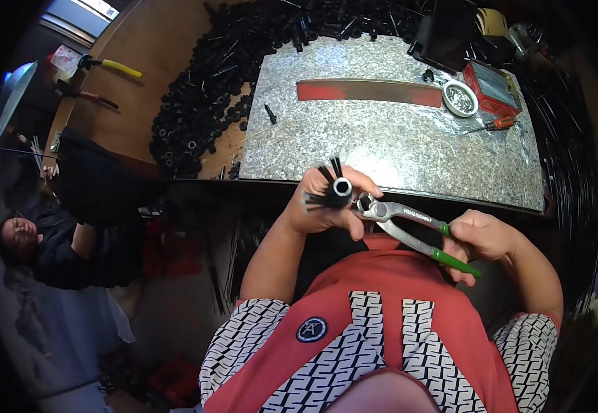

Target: The recorder is assembling multiple black cables into a connector component and using pliers.

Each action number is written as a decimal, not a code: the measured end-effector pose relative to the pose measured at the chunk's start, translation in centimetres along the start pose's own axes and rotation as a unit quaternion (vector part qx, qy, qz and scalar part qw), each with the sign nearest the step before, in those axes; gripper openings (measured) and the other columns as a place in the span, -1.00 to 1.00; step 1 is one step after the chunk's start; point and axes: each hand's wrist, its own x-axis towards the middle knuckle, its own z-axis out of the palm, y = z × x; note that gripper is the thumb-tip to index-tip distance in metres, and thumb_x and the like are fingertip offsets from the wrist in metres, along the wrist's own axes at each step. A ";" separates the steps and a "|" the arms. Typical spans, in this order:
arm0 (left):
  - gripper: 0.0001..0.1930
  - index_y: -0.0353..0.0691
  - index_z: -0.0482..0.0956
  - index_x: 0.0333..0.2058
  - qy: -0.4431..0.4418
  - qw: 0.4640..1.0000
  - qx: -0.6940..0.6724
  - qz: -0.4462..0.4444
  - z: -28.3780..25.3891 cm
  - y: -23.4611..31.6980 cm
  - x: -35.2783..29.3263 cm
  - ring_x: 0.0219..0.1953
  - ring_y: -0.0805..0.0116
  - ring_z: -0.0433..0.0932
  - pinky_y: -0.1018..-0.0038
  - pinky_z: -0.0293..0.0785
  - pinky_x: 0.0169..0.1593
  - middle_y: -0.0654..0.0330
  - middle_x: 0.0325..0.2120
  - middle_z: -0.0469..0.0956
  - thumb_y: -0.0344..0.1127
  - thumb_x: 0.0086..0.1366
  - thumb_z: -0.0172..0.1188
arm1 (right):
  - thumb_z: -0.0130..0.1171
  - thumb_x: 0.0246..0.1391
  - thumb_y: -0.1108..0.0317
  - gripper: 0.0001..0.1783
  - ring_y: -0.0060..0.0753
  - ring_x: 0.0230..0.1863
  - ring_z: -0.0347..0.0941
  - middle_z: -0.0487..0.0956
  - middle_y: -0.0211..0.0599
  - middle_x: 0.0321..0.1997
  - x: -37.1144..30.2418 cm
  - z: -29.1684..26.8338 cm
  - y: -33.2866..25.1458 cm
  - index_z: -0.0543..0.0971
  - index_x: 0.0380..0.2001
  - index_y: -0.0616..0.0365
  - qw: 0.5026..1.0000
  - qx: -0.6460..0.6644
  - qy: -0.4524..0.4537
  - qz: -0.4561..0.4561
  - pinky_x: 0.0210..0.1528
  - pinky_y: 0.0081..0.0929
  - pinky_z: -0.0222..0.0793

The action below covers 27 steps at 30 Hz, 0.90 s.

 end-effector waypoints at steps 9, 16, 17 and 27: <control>-0.38 -0.28 0.53 -0.25 0.098 0.994 0.049 0.009 1.9 -1.3 1.0 -0.43 0.63 0.38 0.67 0.29 -0.36 0.35 -0.43 0.50 -0.08 -0.30 0.53 | 0.26 -0.32 0.53 -0.27 0.11 -0.20 0.37 0.38 -0.04 -0.17 0.4 0.6 -0.6 0.24 0.03 0.23 0.662 -0.661 0.243 -0.257 -0.19 -0.17 0.32; -0.38 -0.34 0.43 -0.23 0.086 0.996 -0.008 -0.019 1.7 -0.9 0.7 -0.42 0.58 0.47 0.67 0.38 -0.35 0.29 -0.47 0.51 -0.21 -0.27 0.54 | 0.04 -0.31 0.65 -0.28 0.10 -0.15 0.32 0.33 0.00 -0.15 0.8 0.3 -1.8 0.22 0.09 0.24 0.685 -0.638 0.199 -0.290 -0.08 -0.18 0.28; -0.35 -0.34 0.42 -0.23 0.084 0.996 0.008 -0.019 1.6 -1.0 0.8 -0.44 0.59 0.46 0.68 0.36 -0.37 0.30 -0.49 0.50 -0.17 -0.29 0.55 | 0.01 -0.30 0.63 -0.31 0.09 -0.13 0.33 0.34 0.00 -0.14 0.9 0.1 -1.8 0.24 0.07 0.25 0.721 -0.613 0.173 -0.274 -0.08 -0.18 0.28; -0.26 -0.34 0.43 -0.23 0.198 0.973 -0.116 -0.006 3.0 -1.6 -0.5 -0.45 0.61 0.44 0.71 0.33 -0.38 0.32 -0.48 0.48 0.05 -0.33 0.49 | 0.13 0.05 0.33 -0.71 0.03 -0.32 0.43 0.47 -0.03 -0.44 3.8 1.7 -0.9 0.36 -0.20 0.23 0.808 -0.519 0.168 -0.222 -0.26 -0.22 0.31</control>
